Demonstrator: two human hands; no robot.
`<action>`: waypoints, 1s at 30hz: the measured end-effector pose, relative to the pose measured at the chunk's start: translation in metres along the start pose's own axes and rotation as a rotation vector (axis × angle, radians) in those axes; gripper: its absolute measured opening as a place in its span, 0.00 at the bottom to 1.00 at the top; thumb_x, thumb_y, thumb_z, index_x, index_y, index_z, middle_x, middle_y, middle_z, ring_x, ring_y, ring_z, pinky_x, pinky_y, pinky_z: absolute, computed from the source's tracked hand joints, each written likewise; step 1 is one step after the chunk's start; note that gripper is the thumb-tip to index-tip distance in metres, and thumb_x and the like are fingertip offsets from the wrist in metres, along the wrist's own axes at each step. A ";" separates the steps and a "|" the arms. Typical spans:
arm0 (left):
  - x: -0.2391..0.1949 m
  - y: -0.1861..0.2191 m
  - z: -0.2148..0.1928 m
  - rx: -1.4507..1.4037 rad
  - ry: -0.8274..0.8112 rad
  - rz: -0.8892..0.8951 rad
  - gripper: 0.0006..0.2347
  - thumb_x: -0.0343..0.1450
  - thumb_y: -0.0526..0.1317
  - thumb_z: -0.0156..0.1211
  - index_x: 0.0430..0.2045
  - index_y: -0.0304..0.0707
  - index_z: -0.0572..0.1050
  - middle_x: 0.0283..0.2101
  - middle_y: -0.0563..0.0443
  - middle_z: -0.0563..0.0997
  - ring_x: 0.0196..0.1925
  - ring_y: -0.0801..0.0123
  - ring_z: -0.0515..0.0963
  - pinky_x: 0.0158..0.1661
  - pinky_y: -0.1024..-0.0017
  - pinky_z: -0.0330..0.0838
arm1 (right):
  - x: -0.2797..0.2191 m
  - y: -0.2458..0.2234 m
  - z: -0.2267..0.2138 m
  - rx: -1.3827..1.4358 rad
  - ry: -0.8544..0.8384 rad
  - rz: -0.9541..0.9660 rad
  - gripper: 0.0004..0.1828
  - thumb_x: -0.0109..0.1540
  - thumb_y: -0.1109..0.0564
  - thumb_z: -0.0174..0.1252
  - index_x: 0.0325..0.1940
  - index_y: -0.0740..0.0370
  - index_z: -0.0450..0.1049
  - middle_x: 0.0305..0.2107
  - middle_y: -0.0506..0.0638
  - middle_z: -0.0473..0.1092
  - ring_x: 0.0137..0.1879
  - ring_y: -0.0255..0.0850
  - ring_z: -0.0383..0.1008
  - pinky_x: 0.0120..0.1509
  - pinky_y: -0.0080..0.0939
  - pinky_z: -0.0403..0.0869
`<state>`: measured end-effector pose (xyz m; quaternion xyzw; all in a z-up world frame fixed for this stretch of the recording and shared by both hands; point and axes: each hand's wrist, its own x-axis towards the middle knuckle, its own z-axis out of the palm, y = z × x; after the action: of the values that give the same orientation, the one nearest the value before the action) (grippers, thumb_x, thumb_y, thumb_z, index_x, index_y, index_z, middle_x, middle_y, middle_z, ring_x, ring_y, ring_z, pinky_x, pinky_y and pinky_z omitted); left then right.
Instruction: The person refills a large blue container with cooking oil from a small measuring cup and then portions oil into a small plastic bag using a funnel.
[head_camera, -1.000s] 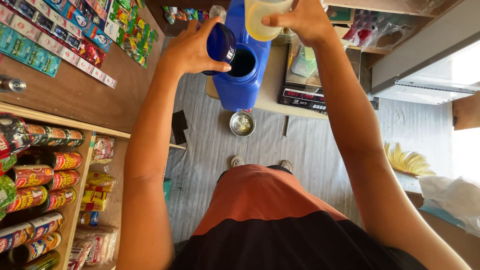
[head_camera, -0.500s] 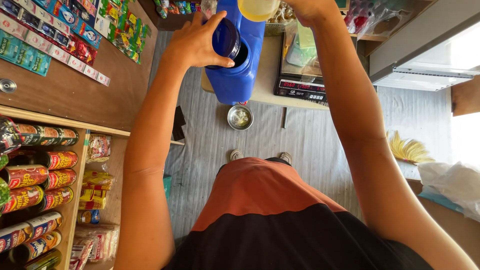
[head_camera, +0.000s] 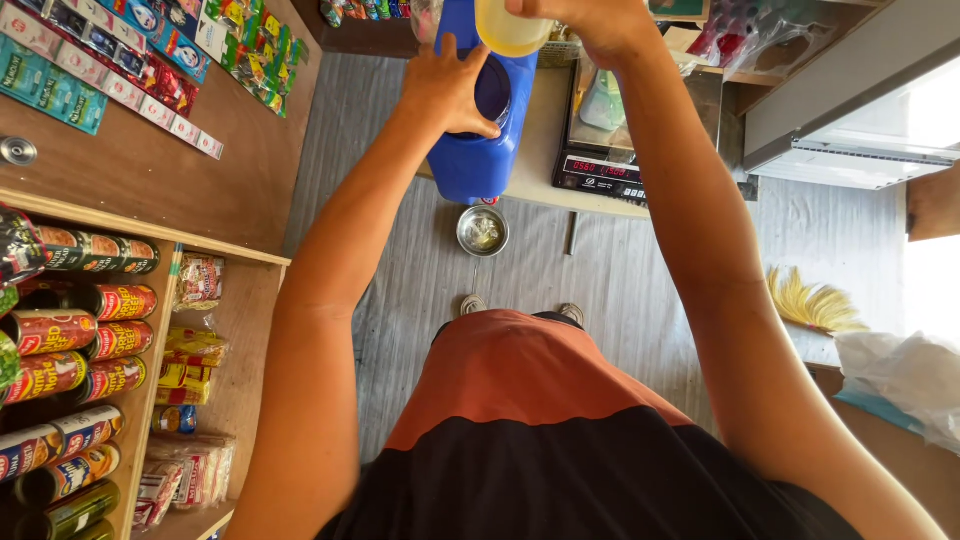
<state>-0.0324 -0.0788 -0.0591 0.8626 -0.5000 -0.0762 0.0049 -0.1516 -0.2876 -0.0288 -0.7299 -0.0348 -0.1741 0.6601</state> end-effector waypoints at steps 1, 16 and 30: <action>0.001 0.002 -0.001 0.000 -0.020 -0.009 0.55 0.49 0.63 0.80 0.72 0.53 0.56 0.67 0.31 0.61 0.65 0.28 0.64 0.54 0.43 0.70 | -0.002 -0.007 0.005 0.008 0.025 0.036 0.20 0.64 0.54 0.75 0.53 0.69 0.79 0.44 0.52 0.78 0.51 0.42 0.80 0.63 0.45 0.79; 0.000 0.005 -0.005 0.033 -0.150 -0.076 0.56 0.52 0.75 0.69 0.71 0.42 0.58 0.64 0.30 0.66 0.60 0.33 0.74 0.54 0.42 0.72 | -0.003 -0.018 0.022 -0.042 0.052 0.031 0.31 0.58 0.58 0.77 0.60 0.68 0.72 0.52 0.55 0.77 0.60 0.45 0.80 0.68 0.45 0.78; 0.014 0.010 -0.005 0.104 -0.098 0.245 0.48 0.54 0.71 0.67 0.69 0.52 0.61 0.68 0.35 0.63 0.65 0.32 0.66 0.51 0.35 0.68 | 0.003 -0.020 0.027 -0.009 0.067 0.006 0.35 0.56 0.61 0.79 0.63 0.71 0.69 0.54 0.56 0.76 0.61 0.45 0.79 0.69 0.47 0.78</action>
<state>-0.0334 -0.0960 -0.0547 0.7895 -0.6044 -0.0913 -0.0551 -0.1485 -0.2591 -0.0103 -0.7268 -0.0096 -0.1969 0.6580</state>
